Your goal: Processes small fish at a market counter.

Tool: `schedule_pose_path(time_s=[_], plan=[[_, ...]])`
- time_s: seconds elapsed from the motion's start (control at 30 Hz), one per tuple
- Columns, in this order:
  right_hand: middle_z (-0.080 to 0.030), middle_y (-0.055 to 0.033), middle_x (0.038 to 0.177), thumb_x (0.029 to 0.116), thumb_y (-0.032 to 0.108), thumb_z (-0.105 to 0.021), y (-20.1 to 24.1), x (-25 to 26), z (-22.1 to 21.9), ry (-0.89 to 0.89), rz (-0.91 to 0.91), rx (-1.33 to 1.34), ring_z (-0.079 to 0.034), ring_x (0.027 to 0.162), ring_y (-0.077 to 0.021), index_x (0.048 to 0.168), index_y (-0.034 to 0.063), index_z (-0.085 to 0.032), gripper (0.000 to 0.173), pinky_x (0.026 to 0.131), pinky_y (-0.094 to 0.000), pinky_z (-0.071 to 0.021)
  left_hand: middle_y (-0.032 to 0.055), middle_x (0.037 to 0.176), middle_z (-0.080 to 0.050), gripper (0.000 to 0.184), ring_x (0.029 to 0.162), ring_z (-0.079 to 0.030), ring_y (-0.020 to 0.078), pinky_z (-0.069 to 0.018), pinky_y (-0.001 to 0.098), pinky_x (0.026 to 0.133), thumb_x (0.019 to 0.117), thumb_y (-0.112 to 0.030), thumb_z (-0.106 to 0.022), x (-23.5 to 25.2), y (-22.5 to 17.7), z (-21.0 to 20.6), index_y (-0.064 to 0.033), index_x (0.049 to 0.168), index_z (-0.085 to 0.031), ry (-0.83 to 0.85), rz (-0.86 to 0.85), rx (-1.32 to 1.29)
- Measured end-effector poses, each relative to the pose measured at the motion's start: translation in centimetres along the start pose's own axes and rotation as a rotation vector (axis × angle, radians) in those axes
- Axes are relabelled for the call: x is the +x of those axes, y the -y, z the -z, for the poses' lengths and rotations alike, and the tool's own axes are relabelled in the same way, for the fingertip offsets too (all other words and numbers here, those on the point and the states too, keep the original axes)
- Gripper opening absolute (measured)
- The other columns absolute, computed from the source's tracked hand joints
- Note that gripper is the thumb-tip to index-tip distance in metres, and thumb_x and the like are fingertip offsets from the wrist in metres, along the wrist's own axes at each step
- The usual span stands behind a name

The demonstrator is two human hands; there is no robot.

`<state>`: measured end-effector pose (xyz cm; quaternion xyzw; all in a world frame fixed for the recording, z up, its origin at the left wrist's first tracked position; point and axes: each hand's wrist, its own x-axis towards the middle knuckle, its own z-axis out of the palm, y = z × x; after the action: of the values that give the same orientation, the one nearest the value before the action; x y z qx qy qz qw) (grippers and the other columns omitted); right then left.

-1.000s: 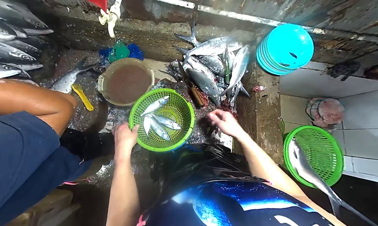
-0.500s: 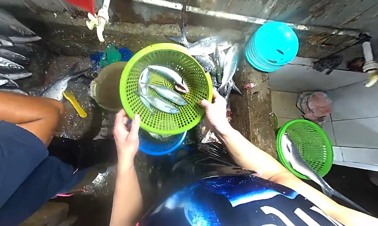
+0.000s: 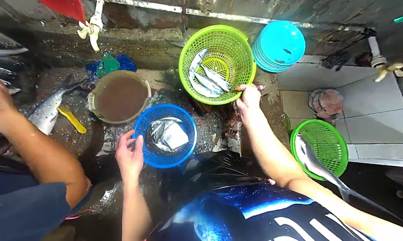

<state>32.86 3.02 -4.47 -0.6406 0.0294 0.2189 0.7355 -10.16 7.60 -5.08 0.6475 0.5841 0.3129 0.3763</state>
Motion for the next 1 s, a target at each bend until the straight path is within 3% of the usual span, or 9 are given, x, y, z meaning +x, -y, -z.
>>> schedule_pose_path(time_s=[0.07, 0.13, 0.3, 0.47, 0.63, 0.7, 0.8, 0.87, 1.0], plan=[[-0.064, -0.0149, 0.097, 0.0751, -0.008, -0.07, -1.0, 1.7, -1.3, -0.042, 0.011, 0.053, -0.066, 0.087, -0.0257, 0.103, 0.0026, -0.058, 0.033, 0.073, -0.0469, -0.0606, 0.0149, 0.133, -0.063, 0.045, 0.108, -0.069, 0.0202, -0.0609, 0.04, 0.087, 0.1004, -0.036, -0.062, 0.1, 0.3, -0.5, -0.0093, 0.136, -0.061, 0.049, -0.013, 0.068], [-0.065, -0.0159, 0.101, 0.0839, 0.002, -0.073, -2.6, 3.4, -2.0, -0.02, -0.03, 0.015, -0.068, 0.088, -0.0269, 0.112, 0.002, -0.058, 0.032, 0.072, -0.0467, -0.0612, 0.0161, 0.133, -0.063, 0.046, 0.108, -0.068, 0.0234, -0.0604, 0.0432, 0.086, 0.1005, -0.038, -0.062, 0.0, 0.5, -1.2, -0.0092, 0.136, -0.061, 0.111, -0.039, 0.147], [-0.065, -0.0182, 0.105, 0.0895, 0.014, -0.075, -4.8, 4.1, -2.5, 0.053, -0.118, -0.122, -0.069, 0.082, -0.0288, 0.124, 0.0024, -0.053, 0.043, 0.065, -0.0464, -0.0618, 0.0172, 0.127, -0.065, 0.046, 0.107, -0.068, 0.0282, -0.0585, 0.0465, 0.088, 0.0993, -0.04, -0.064, -0.1, 1.7, -3.2, -0.008, 0.133, -0.065, 0.222, -0.06, 0.288], [-0.064, -0.0155, 0.118, 0.0973, 0.032, -0.07, -4.9, 2.7, -1.9, 0.156, -0.184, -0.133, -0.069, 0.099, -0.0282, 0.14, 0.0085, -0.046, 0.054, 0.075, -0.0475, -0.0617, 0.0151, 0.122, -0.069, 0.042, 0.106, -0.069, 0.0273, -0.0571, 0.0472, 0.092, 0.0995, -0.036, -0.065, -0.4, 2.4, -4.7, -0.0055, 0.128, -0.067, 0.259, -0.042, 0.338], [-0.061, -0.0167, 0.127, 0.0958, 0.028, -0.07, -7.1, -0.6, 0.2, 0.106, 0.216, -0.37, -0.067, 0.101, -0.0222, 0.139, 0.0018, -0.045, 0.057, 0.084, -0.0395, -0.0586, 0.018, 0.121, -0.069, 0.041, 0.113, -0.066, 0.0343, -0.0542, 0.0535, 0.097, 0.0971, -0.034, -0.068, -0.8, 2.7, -5.8, -0.005, 0.125, -0.068, 0.072, -0.039, 0.366], [-0.064, -0.0143, 0.119, 0.1006, 0.031, -0.063, -7.8, -4.1, 1.9, 0.264, 0.349, -0.545, -0.067, 0.096, -0.0213, 0.137, 0.0054, -0.047, 0.047, 0.081, -0.0406, -0.0588, 0.0202, 0.122, -0.067, 0.041, 0.115, -0.064, 0.0363, -0.0542, 0.0535, 0.097, 0.0969, -0.031, -0.068, -0.7, 3.3, -5.5, -0.0032, 0.128, -0.065, -0.064, -0.056, 0.372], [-0.07, -0.0101, 0.095, 0.1009, 0.03, -0.063, -9.6, -7.8, 2.9, 0.626, 0.42, -0.843, -0.07, 0.077, -0.0218, 0.12, 0.0063, -0.061, 0.03, 0.068, -0.0451, -0.0614, 0.0161, 0.111, -0.071, 0.026, 0.1, -0.07, 0.0262, -0.0591, 0.0439, 0.087, 0.099, -0.021, -0.065, -0.5, 3.6, -5.3, -0.0034, 0.117, -0.069, -0.134, -0.127, 0.337], [-0.072, -0.0075, 0.095, 0.0958, 0.039, -0.07, -10.9, -9.2, 2.6, 0.828, 0.346, -1.054, -0.071, 0.082, -0.0233, 0.122, 0.0088, -0.061, 0.041, 0.074, -0.0501, -0.061, 0.0151, 0.109, -0.071, 0.025, 0.097, -0.071, 0.0241, -0.0604, 0.0435, 0.086, 0.0999, -0.022, -0.064, -0.5, 2.8, -5.8, -0.0029, 0.115, -0.071, 0.032, -0.159, 0.312], [-0.071, -0.0167, 0.107, 0.0913, 0.05, -0.071, -12.4, -10.6, 1.8, 1.03, 0.102, -1.29, -0.072, 0.101, -0.0329, 0.141, 0.006, -0.046, 0.071, 0.089, -0.0586, -0.057, 0.0149, 0.137, -0.063, 0.046, 0.132, -0.056, 0.0339, -0.0462, 0.055, 0.111, 0.097, -0.035, -0.068, -0.4, 1.7, -8.9, -0.0081, 0.134, -0.064, 0.562, -0.219, 0.511]])
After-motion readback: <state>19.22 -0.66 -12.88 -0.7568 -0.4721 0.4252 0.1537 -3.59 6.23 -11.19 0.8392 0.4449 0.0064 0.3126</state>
